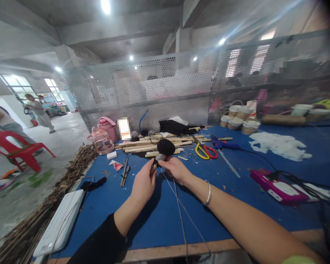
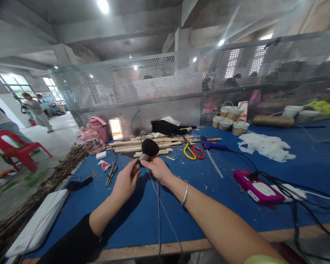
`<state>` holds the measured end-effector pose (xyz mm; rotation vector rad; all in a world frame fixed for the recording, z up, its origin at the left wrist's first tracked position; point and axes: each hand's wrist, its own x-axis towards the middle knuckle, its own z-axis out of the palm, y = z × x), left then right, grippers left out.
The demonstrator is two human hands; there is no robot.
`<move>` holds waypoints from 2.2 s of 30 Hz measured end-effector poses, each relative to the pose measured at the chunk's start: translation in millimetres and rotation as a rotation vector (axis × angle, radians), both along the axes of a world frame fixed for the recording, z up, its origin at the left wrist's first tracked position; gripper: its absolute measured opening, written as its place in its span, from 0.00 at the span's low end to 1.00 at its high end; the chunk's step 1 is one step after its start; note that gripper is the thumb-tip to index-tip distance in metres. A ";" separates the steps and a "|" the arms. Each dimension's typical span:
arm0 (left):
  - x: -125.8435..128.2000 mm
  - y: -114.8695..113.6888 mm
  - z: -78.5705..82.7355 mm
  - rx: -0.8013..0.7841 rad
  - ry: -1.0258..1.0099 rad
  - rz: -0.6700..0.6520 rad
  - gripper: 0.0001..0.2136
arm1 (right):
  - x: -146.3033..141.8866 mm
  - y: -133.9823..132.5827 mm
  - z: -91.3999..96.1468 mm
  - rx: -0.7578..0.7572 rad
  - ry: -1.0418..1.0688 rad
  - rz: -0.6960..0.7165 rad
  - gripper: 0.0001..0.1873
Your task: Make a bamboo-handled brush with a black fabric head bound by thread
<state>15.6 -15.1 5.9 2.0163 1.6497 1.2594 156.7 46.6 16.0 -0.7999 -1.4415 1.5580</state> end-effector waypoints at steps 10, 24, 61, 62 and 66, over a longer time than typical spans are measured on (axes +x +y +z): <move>-5.7 7.6 10.5 -0.326 -0.596 -0.129 0.20 | -1.9 -0.2 0.5 0.079 -0.027 -0.081 0.19; -4.3 -1.1 18.1 -0.693 -0.818 -0.363 0.26 | 1.9 -5.3 1.1 -0.126 0.009 0.086 0.20; -13.7 11.2 14.0 -0.325 -0.763 -0.121 0.18 | -5.9 -16.8 12.0 -0.124 0.055 -0.018 0.20; -12.3 9.9 16.3 -0.362 -0.821 -0.158 0.17 | -5.9 -14.9 10.3 -0.108 0.051 -0.022 0.19; -10.5 2.1 28.0 -0.517 -0.996 -0.320 0.16 | -2.6 -5.1 6.2 -0.067 0.043 -0.016 0.20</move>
